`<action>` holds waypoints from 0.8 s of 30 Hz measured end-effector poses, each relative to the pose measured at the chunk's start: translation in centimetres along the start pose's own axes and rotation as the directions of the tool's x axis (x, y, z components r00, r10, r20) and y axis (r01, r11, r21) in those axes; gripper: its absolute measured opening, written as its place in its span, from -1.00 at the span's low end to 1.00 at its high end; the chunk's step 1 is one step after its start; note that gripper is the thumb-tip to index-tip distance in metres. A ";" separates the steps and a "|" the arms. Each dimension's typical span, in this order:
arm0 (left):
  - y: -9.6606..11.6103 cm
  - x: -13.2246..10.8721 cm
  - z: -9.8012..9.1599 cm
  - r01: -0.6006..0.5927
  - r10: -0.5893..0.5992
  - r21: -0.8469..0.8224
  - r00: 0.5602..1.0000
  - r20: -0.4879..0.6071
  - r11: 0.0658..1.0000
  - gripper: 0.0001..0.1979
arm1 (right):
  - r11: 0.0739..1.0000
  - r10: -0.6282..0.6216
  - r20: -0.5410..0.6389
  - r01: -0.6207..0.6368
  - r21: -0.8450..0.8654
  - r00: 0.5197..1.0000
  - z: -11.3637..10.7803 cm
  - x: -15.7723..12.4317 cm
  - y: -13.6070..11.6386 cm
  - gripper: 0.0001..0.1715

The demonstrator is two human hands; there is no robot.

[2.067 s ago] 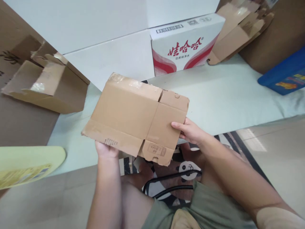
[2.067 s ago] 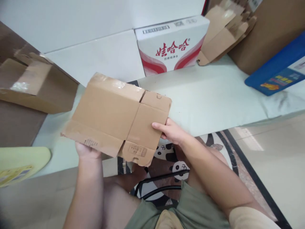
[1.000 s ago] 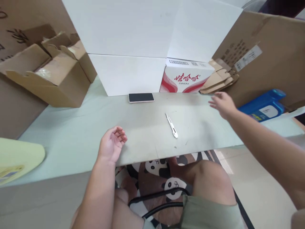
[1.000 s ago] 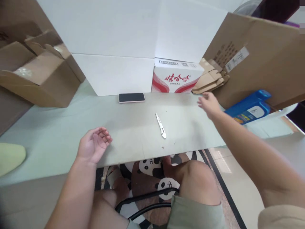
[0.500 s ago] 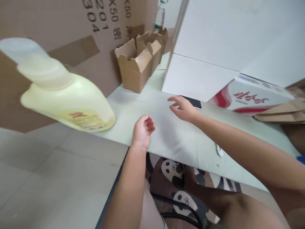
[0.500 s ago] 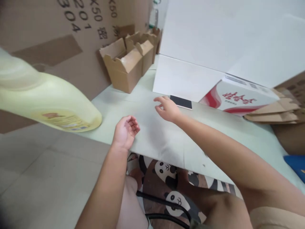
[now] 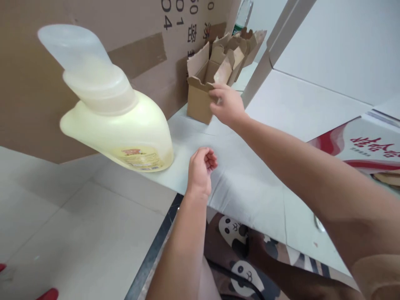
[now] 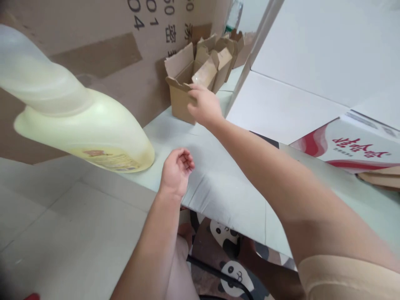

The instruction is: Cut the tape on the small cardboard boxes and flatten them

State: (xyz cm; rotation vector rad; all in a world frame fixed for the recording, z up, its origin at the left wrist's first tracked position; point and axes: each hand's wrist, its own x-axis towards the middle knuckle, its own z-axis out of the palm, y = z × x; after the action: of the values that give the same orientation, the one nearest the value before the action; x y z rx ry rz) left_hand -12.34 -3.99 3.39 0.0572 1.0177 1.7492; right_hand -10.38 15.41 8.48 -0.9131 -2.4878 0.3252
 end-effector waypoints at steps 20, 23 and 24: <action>-5.0 -2.1 4.0 -0.554 0.453 0.165 0.790 0.413 0.816 -0.65 | 0.983 0.067 0.101 -0.083 0.161 0.993 -19.6 -40.4 2.4 -0.76; -6.4 -2.6 6.1 -0.583 0.456 0.149 0.749 0.481 0.799 -0.61 | 0.971 0.141 -0.004 -0.137 0.194 0.990 -18.4 -41.0 3.2 -0.77; -6.8 -2.7 6.6 -0.597 0.462 0.146 0.733 0.499 0.789 -0.62 | 0.966 0.168 -0.052 -0.154 0.208 0.984 -17.7 -40.8 3.6 -0.73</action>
State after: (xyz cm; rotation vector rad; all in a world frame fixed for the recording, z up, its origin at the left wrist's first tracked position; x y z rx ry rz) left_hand -2.83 -1.68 4.24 0.9990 0.9649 1.9429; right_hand 27.83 -7.73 8.38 -1.0246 -2.2724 0.5804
